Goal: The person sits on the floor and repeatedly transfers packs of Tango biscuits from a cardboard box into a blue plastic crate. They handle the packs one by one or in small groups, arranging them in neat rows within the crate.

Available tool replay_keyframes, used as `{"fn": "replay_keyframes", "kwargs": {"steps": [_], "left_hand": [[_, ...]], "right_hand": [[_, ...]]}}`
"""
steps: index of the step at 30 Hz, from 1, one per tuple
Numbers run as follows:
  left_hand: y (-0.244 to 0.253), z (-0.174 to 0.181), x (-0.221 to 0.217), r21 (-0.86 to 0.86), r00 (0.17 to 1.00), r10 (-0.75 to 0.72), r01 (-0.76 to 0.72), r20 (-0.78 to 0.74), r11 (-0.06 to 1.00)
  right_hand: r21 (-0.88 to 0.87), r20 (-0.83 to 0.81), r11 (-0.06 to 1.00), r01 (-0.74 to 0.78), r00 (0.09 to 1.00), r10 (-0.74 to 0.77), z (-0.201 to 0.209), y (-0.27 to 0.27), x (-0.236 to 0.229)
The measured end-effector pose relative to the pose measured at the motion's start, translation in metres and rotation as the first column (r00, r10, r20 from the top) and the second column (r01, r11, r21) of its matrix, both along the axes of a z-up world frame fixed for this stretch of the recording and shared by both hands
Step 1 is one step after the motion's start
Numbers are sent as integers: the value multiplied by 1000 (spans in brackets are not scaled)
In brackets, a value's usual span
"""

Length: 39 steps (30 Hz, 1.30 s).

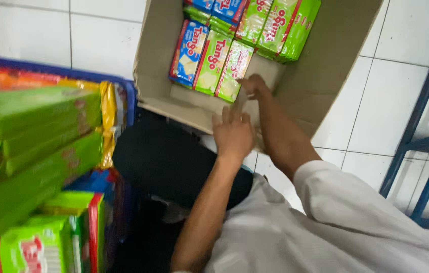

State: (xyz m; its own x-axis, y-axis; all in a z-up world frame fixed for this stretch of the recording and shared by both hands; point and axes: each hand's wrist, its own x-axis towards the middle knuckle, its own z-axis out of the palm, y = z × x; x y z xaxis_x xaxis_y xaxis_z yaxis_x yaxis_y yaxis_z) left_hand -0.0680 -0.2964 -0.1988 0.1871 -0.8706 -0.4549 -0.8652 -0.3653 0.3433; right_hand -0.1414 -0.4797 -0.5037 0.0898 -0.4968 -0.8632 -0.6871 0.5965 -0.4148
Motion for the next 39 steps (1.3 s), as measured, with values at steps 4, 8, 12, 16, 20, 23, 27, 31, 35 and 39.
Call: {"fn": "replay_keyframes", "kwargs": {"steps": [4,8,12,16,20,23,27,31,35,39], "left_hand": [[19,-55,-10,49,1000,11,-11,2,999],[14,-54,-6,19,999,-16,15,33,1000],[12,-36,-4,-24,998,-8,9,59,1000],[11,-35,-5,-122,995,37,-27,87,992],[5,-37,-1,-201,993,63,-42,98,979],[8,-38,-1,-304,989,148,-136,14,943],[8,-35,13,-572,885,290,-458,-364,680],[10,2,34,-385,605,399,-772,-689,506],[27,44,44,-106,197,134,-859,-971,501],[75,98,48,-252,329,149,-889,-932,382]], "right_hand": [[40,-16,999,19,1000,-18,-39,4,8],[-179,-81,980,90,991,-105,-85,3,19],[-233,-142,937,259,945,-296,-61,10,29],[-152,-6,905,397,915,-402,-55,11,22],[-74,154,942,327,937,-313,-26,3,17],[-41,208,974,224,955,-211,25,-3,7],[-81,319,993,-89,941,110,172,-6,4],[-363,423,914,-181,842,335,298,22,-9],[-559,559,809,-183,637,531,368,58,-16],[-462,704,865,-196,512,492,409,84,-16]]}}
